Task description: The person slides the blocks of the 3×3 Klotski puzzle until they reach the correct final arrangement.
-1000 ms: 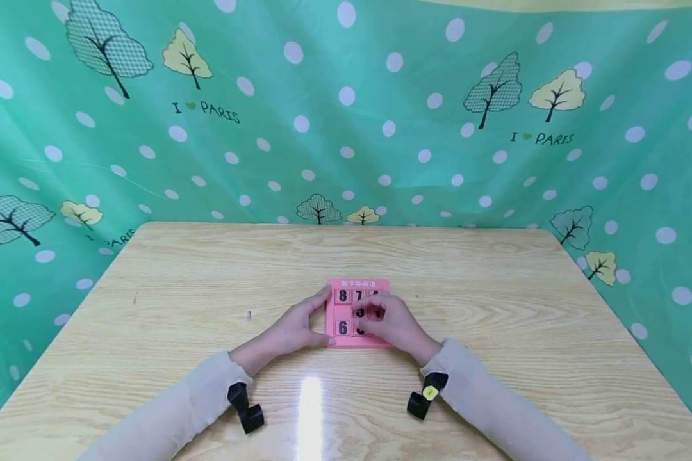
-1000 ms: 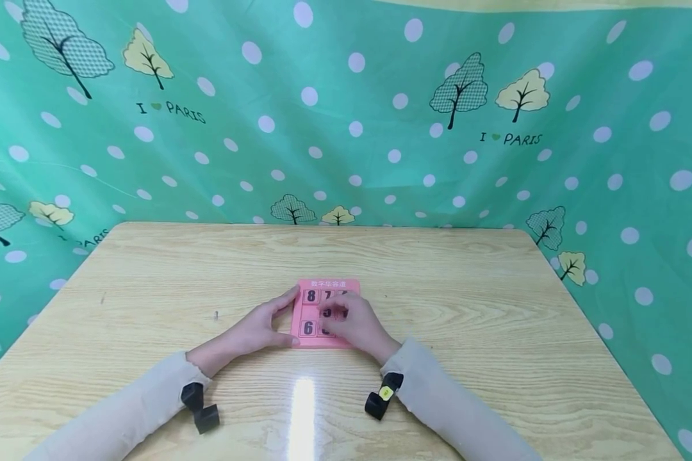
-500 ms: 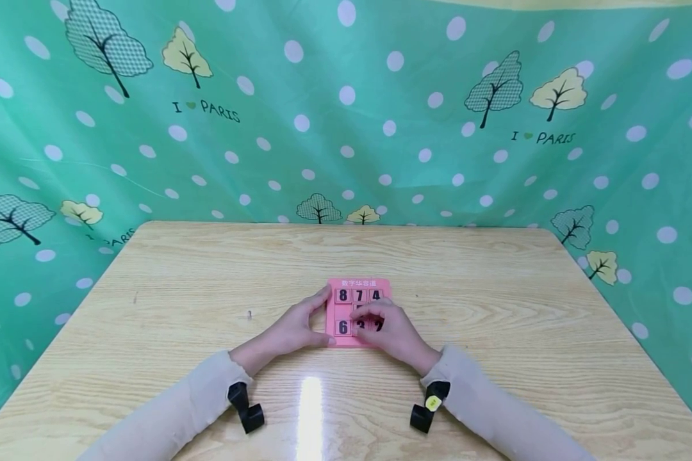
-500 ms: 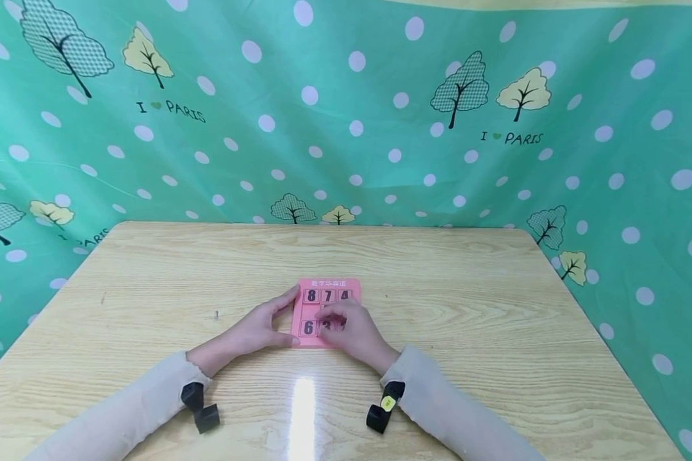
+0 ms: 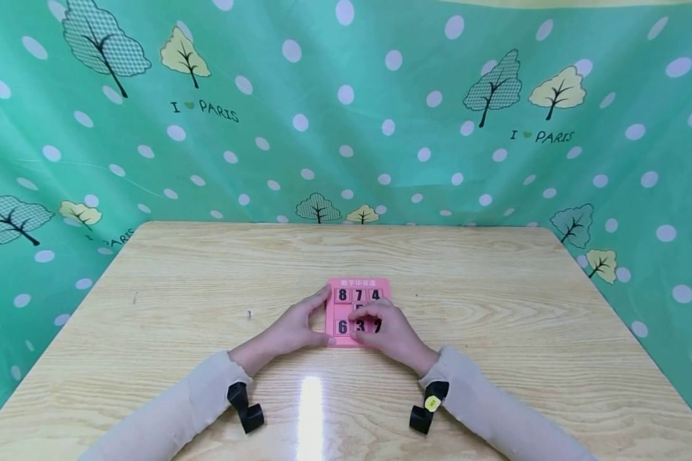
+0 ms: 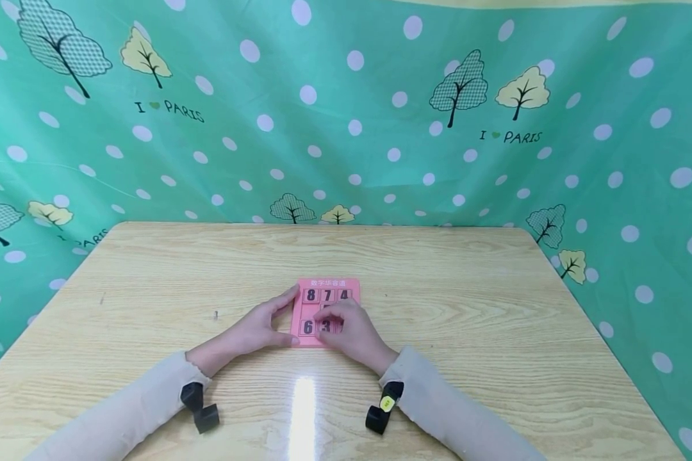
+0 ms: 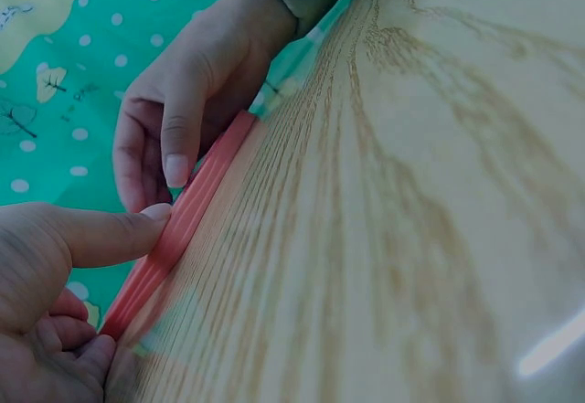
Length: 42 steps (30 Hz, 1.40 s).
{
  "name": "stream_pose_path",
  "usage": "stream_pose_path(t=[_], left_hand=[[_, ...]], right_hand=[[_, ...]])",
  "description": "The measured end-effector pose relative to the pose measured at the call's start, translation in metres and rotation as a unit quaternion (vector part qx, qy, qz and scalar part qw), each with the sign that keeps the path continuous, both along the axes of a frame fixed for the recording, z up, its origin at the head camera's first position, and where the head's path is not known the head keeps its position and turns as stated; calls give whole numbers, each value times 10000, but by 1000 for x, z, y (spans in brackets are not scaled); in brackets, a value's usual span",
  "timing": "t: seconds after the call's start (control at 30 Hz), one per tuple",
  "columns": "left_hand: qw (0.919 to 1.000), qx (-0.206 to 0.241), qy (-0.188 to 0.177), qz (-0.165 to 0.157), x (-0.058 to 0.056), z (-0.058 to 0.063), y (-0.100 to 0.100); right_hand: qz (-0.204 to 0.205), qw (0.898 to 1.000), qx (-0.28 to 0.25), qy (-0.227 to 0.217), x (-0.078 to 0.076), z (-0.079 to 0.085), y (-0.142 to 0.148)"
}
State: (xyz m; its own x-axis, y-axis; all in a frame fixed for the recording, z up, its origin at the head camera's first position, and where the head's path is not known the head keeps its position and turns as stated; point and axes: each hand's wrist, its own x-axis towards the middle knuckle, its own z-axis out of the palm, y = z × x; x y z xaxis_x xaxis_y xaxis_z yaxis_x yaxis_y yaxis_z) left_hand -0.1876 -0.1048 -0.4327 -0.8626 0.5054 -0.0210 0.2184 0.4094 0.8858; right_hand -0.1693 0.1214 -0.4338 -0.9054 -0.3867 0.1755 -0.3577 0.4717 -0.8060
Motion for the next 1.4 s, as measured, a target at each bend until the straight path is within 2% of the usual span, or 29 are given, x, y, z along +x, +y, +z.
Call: stream_pose_path(t=[0.27,0.47,0.53,0.73,0.83,1.4], left_hand=[[10000,70,-17,10,-2,-2,0],[9999,80,-119,47,-1,0,1],[9998,68,-162,58,1,4,2],[9996,87,-262,-1,12,30,5],[9995,121,-286,-15,15,35,5],[9995,102,-290,18,15,35,5]], right_hand=[[-27,9998,105,170,-1,-1,-2],[-84,9997,206,125,-2,2,-5],[-107,9996,259,97,-2,3,-6],[-92,9996,251,132,-5,4,-9],[-92,9995,255,172,-7,2,-9],[-196,9993,289,165,-19,3,-11]])
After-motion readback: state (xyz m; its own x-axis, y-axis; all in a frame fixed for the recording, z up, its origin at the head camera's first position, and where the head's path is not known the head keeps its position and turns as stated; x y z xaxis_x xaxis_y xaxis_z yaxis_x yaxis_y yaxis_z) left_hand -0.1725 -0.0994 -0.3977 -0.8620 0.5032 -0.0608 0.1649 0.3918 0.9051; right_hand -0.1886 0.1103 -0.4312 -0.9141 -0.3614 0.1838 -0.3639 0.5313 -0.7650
